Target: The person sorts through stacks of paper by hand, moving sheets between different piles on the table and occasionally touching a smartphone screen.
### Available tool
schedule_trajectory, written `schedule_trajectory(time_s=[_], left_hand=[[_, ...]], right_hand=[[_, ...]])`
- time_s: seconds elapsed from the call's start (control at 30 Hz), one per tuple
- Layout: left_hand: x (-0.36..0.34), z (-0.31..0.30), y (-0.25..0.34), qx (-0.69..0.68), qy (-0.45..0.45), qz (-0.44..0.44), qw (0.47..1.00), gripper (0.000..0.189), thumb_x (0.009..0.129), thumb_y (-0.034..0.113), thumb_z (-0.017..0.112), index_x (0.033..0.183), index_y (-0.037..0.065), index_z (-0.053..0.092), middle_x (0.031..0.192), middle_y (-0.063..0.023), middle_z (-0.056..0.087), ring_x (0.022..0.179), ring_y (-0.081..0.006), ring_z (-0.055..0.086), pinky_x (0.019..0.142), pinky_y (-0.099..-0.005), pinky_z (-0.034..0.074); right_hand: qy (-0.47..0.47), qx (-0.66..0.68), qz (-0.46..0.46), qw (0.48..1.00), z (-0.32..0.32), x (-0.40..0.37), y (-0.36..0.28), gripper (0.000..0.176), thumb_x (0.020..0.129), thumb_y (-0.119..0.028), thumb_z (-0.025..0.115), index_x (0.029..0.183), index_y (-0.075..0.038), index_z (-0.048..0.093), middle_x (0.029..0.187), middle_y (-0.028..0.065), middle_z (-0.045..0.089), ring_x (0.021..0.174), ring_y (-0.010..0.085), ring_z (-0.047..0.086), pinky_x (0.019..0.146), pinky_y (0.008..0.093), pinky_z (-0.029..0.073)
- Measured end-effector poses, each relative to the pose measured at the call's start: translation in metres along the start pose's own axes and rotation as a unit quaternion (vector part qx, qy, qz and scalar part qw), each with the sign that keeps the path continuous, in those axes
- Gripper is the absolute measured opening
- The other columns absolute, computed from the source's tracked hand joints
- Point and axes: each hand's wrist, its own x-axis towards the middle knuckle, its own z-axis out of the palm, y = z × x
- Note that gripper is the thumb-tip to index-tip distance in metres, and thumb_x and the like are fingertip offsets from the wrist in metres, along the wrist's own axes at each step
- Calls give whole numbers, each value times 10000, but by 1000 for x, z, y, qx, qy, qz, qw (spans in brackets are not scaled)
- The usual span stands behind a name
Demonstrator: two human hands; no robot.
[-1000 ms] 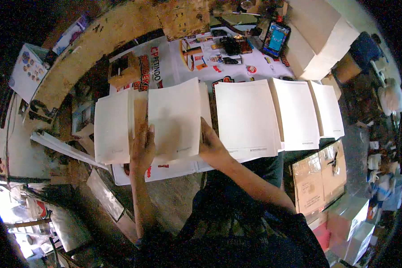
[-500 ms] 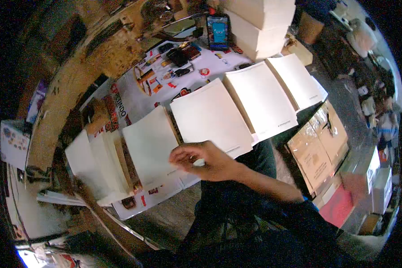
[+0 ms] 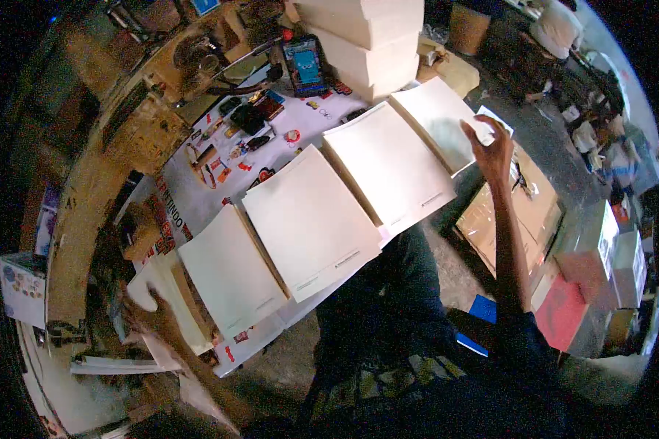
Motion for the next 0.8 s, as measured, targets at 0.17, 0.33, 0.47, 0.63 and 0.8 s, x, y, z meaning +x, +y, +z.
schedule_trajectory(time_s=[0.17, 0.33, 0.47, 0.63, 0.8], left_hand=[[-53, -67, 261, -448, -154, 213, 854, 363, 830, 226, 614, 1120, 30, 520, 1117, -178, 561, 1059, -316, 530, 904, -442, 428], [-152, -48, 411, -493, -270, 395, 727, 319, 757, 269, 749, 939, 61, 589, 958, -126, 608, 952, -324, 566, 824, -428, 456], [-180, -57, 446, -354, -323, 417, 773, 459, 674, 361, 808, 914, 41, 583, 922, -142, 586, 940, -334, 559, 750, -452, 479], [-150, -34, 425, -451, -472, 366, 663, 348, 767, 296, 751, 830, -7, 591, 816, -152, 613, 810, -293, 622, 713, -395, 492], [-115, -72, 355, -603, -453, 213, 621, 363, 799, 281, 737, 979, -2, 598, 911, -132, 627, 851, -215, 610, 780, -355, 496]], right_hand=[[-158, 9, 135, 978, 0, 13, 92, 631, 703, -451, 786, 1092, 27, 648, 993, 178, 686, 940, 253, 649, 833, 375, 498], [-14, -99, -39, 994, -20, 3, 91, 356, 829, -303, 694, 1000, 9, 689, 1047, 183, 673, 936, 308, 653, 831, 378, 496], [-48, -20, -22, 998, -42, 8, 90, 270, 835, -269, 639, 945, -26, 682, 865, 143, 688, 629, 251, 643, 604, 352, 523], [-143, 422, 200, 873, -80, 6, 72, 363, 905, -242, 609, 1172, 0, 573, 1032, 119, 650, 827, 174, 651, 663, 311, 560], [-93, 389, 210, 892, -73, -33, 34, 468, 912, -272, 614, 1292, -16, 520, 1097, 103, 641, 891, 160, 646, 689, 301, 559]])
